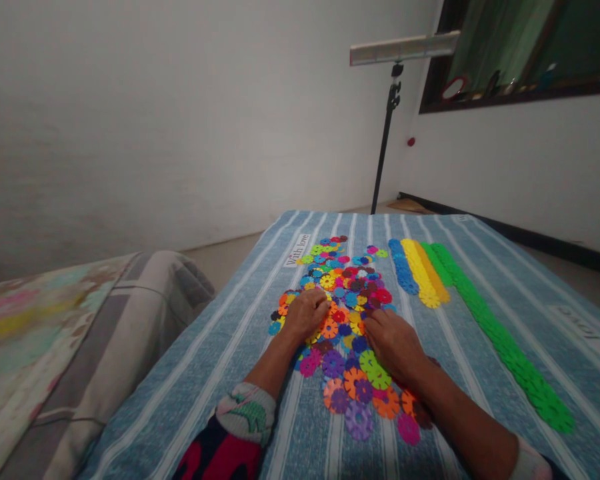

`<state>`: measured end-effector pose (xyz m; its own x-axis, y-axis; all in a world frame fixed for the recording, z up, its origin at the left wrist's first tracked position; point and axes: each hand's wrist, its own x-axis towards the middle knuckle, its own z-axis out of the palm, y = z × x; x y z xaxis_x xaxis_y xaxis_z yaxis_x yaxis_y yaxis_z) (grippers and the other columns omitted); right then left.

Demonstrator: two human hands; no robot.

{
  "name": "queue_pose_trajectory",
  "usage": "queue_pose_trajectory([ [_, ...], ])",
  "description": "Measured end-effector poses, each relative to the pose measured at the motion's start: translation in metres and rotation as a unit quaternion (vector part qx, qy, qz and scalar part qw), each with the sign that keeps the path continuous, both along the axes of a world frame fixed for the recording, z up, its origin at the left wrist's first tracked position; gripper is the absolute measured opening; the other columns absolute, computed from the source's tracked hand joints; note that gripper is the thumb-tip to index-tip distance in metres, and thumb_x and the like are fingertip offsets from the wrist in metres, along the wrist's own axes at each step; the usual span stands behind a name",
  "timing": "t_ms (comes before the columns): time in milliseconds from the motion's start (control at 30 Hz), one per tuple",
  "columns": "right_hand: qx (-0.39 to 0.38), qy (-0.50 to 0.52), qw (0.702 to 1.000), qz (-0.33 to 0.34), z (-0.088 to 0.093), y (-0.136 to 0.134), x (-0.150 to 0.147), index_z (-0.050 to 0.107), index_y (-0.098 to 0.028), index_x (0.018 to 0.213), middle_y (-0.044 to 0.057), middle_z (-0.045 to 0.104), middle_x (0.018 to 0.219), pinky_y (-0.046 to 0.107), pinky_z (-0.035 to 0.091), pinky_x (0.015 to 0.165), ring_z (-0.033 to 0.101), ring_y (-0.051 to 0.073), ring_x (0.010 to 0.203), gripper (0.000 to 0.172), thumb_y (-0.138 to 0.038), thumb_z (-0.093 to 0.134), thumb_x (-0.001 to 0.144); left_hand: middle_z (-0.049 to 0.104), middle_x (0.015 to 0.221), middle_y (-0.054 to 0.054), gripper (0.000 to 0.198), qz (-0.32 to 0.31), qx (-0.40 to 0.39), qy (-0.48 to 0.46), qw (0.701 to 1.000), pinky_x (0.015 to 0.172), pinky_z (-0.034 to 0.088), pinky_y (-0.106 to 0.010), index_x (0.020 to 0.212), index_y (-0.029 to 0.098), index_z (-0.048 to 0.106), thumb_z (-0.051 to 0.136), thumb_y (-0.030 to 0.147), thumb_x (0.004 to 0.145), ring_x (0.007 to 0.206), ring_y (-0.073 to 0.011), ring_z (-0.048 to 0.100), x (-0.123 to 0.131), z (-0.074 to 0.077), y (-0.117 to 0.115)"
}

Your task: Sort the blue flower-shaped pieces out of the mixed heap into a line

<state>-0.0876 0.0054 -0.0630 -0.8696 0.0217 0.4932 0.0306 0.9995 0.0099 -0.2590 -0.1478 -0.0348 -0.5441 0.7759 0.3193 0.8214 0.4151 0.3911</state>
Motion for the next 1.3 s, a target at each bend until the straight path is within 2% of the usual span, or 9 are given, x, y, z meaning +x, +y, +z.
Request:
queue_pose_trajectory([
  [167, -0.027, 0.012, 0.999, 0.033, -0.002, 0.0, 0.002, 0.062, -0.019, 0.079, 0.006, 0.059, 0.082, 0.032, 0.03, 0.067, 0.046, 0.019, 0.077, 0.017, -0.013, 0.051, 0.09, 0.057, 0.07, -0.002, 0.026, 0.025, -0.005, 0.006, 1.0, 0.068, 0.039, -0.026, 0.063, 0.019, 0.053, 0.043, 0.024, 0.087, 0.07, -0.015, 0.053, -0.002, 0.0, -0.003],
  [367, -0.061, 0.037, 0.994, 0.085, 0.002, -0.006, 0.005, 0.059, -0.018, 0.075, 0.004, 0.057, 0.076, 0.031, 0.032, 0.068, 0.046, 0.017, 0.074, 0.023, -0.013, 0.045, 0.093, 0.069, 0.098, -0.006, 0.018, 0.074, 0.025, 0.01, 0.997, 0.092, 0.044, -0.031, 0.083, 0.021, 0.064, 0.047, 0.022, 0.086, 0.097, -0.019, 0.061, -0.009, 0.001, -0.009],
  [500, -0.08, 0.063, 0.989, 0.107, 0.002, -0.009, 0.006, 0.059, -0.018, 0.074, 0.004, 0.057, 0.075, 0.03, 0.034, 0.068, 0.048, 0.017, 0.073, 0.026, -0.011, 0.042, 0.093, 0.07, 0.099, -0.006, 0.019, 0.149, 0.015, 0.015, 0.989, 0.093, 0.046, -0.031, 0.083, 0.021, 0.067, 0.047, 0.022, 0.086, 0.102, -0.0203, 0.062, -0.016, 0.004, -0.016],
  [600, -0.08, 0.08, 0.988, 0.103, 0.0, -0.004, 0.006, 0.062, -0.018, 0.079, 0.006, 0.061, 0.08, 0.03, 0.037, 0.071, 0.051, 0.018, 0.077, 0.026, -0.013, 0.042, 0.094, 0.071, 0.107, -0.007, 0.021, 0.217, 0.01, 0.006, 0.976, 0.096, 0.045, -0.032, 0.092, 0.019, 0.069, 0.05, 0.022, 0.084, 0.106, -0.0217, 0.061, -0.023, 0.003, -0.022],
  [667, -0.076, 0.096, 0.989, 0.086, -0.003, 0.002, 0.005, 0.064, -0.018, 0.082, 0.007, 0.064, 0.084, 0.03, 0.039, 0.072, 0.054, 0.019, 0.081, 0.025, -0.015, 0.043, 0.094, 0.07, 0.113, -0.006, 0.025, 0.237, 0.014, 0.003, 0.971, 0.099, 0.044, -0.032, 0.101, 0.021, 0.069, 0.052, 0.023, 0.083, 0.11, -0.0215, 0.06, -0.028, 0.0, -0.024],
  [800, -0.083, 0.107, 0.991, 0.011, -0.007, 0.017, 0.004, 0.066, -0.018, 0.082, 0.009, 0.065, 0.088, 0.032, 0.041, 0.075, 0.057, 0.02, 0.084, 0.024, -0.019, 0.045, 0.095, 0.068, 0.12, -0.007, 0.03, 0.24, 0.004, -0.004, 0.971, 0.1, 0.043, -0.032, 0.109, 0.021, 0.068, 0.053, 0.024, 0.083, 0.115, -0.0218, 0.058, -0.031, -0.005, -0.026],
  [933, -0.133, 0.064, 0.988, -0.041, -0.01, 0.024, 0.002, 0.065, -0.019, 0.087, 0.007, 0.065, 0.086, 0.033, 0.043, 0.074, 0.058, 0.021, 0.082, 0.02, -0.024, 0.047, 0.094, 0.068, 0.121, -0.008, 0.03, 0.222, -0.037, -0.024, 0.974, 0.098, 0.044, -0.034, 0.111, 0.021, 0.067, 0.053, 0.026, 0.085, 0.114, -0.0232, 0.059, -0.025, -0.004, -0.024],
  [1167, -0.194, 0.076, 0.977, 0.044, -0.013, 0.016, -0.001, 0.068, -0.021, 0.094, 0.007, 0.069, 0.095, 0.033, 0.047, 0.08, 0.061, 0.02, 0.09, 0.02, -0.025, 0.048, 0.093, 0.072, 0.113, -0.003, 0.03, 0.152, -0.035, -0.033, 0.987, 0.093, 0.047, -0.03, 0.106, 0.024, 0.071, 0.05, 0.018, 0.085, 0.107, -0.02, 0.064, -0.02, 0.001, -0.023],
  [1300, -0.225, 0.086, 0.97, 0.04, -0.017, 0.023, -0.002, 0.068, -0.022, 0.089, 0.006, 0.07, 0.094, 0.033, 0.048, 0.081, 0.062, 0.02, 0.091, 0.021, -0.026, 0.048, 0.093, 0.072, 0.112, -0.003, 0.031, 0.155, -0.033, -0.049, 0.986, 0.092, 0.048, -0.031, 0.105, 0.024, 0.072, 0.054, 0.017, 0.081, 0.105, -0.0212, 0.064, -0.02, 0.002, -0.024],
])
